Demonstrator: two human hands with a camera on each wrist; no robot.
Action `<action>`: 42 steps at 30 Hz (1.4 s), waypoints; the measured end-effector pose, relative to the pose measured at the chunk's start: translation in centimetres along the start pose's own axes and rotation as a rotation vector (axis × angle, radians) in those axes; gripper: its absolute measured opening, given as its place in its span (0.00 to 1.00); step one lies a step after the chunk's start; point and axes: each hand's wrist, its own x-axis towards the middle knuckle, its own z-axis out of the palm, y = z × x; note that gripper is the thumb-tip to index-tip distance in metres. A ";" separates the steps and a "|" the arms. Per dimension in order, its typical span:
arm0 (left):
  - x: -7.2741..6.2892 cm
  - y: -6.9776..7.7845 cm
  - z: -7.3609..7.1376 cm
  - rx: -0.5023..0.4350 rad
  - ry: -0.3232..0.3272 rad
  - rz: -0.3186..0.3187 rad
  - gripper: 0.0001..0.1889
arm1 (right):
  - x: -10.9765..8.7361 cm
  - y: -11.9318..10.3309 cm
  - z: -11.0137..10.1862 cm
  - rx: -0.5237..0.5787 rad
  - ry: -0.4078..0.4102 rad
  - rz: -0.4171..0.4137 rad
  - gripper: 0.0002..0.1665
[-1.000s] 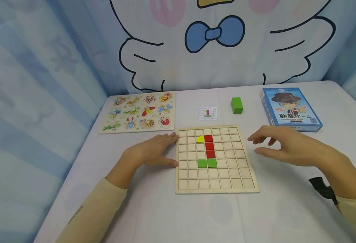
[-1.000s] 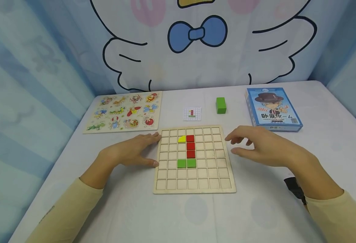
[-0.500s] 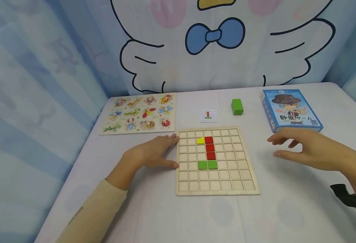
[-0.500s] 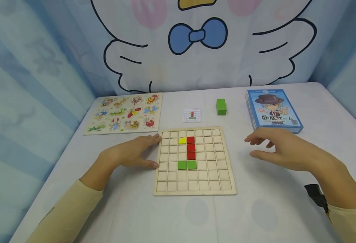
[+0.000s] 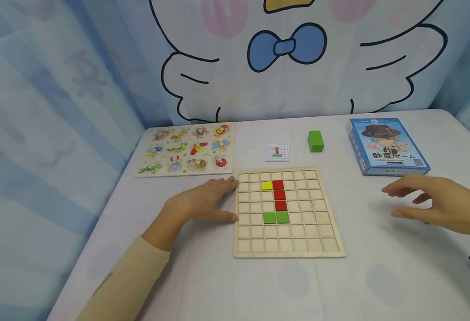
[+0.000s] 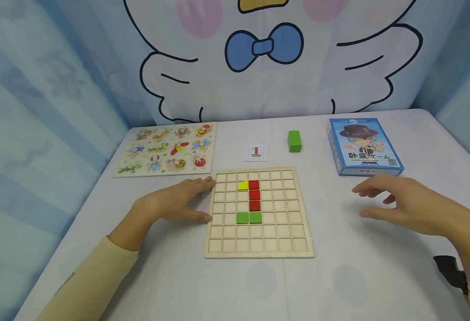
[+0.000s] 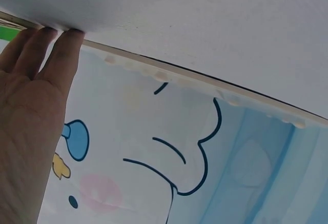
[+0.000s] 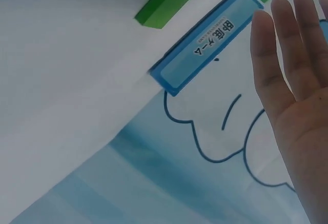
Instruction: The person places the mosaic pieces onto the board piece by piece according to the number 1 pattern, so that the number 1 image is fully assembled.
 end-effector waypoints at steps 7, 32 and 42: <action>0.3 0.3 0.3 0.007 -0.004 -0.013 0.53 | -1.4 2.9 0.9 0.005 0.000 0.034 0.33; 0.2 0.4 0.2 -0.002 -0.003 -0.018 0.53 | -3.5 8.2 3.3 -0.056 0.045 0.044 0.37; 0.1 0.3 0.0 -0.002 0.000 -0.013 0.53 | -3.4 8.5 3.0 -0.072 -0.023 0.056 0.35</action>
